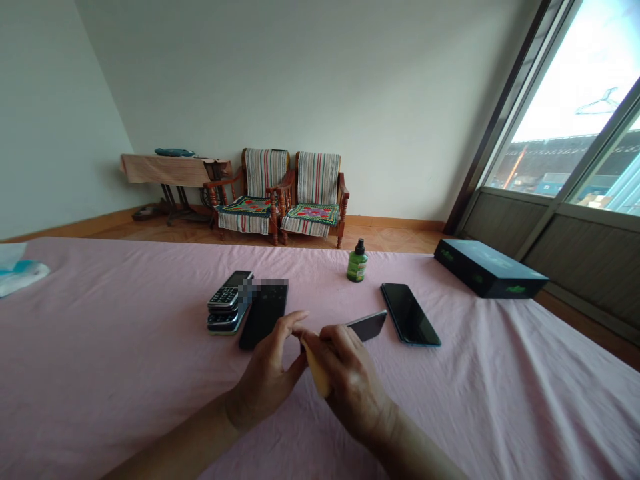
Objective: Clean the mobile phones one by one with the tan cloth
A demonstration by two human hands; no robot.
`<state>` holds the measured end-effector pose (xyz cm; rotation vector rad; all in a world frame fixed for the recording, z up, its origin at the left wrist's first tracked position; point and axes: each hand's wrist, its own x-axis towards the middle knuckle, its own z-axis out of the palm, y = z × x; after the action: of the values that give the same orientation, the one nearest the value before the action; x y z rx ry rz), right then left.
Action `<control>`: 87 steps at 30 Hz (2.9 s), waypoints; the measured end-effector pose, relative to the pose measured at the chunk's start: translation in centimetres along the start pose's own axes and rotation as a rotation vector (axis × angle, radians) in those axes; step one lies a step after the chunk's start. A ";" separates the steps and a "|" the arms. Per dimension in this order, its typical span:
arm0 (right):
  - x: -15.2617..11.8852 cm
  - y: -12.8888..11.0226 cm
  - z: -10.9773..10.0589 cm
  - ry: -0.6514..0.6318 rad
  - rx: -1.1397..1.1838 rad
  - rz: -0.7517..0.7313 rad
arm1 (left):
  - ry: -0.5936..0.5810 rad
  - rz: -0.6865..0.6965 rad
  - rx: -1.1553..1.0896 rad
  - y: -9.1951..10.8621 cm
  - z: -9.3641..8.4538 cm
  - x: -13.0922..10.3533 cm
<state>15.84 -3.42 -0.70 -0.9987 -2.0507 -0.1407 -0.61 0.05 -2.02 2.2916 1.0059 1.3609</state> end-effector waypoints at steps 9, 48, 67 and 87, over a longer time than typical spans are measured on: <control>-1.2 6.1 -2.4 0.165 -0.096 0.361 | -0.043 0.149 0.082 0.0 -0.1 0.6; -1.4 9.0 -3.2 0.259 -0.089 0.677 | 0.081 0.287 0.236 -0.1 -0.8 0.3; -1.8 6.8 -0.9 -0.156 0.093 0.453 | -0.544 0.467 0.120 3.6 1.6 -1.0; -1.5 7.7 -1.6 -0.328 -0.025 0.407 | -0.574 0.127 0.200 4.8 1.5 -1.8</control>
<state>22.64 0.22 -2.58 -1.5118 -2.0842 0.2250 2.14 -4.51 -1.27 2.6947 0.8370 0.5809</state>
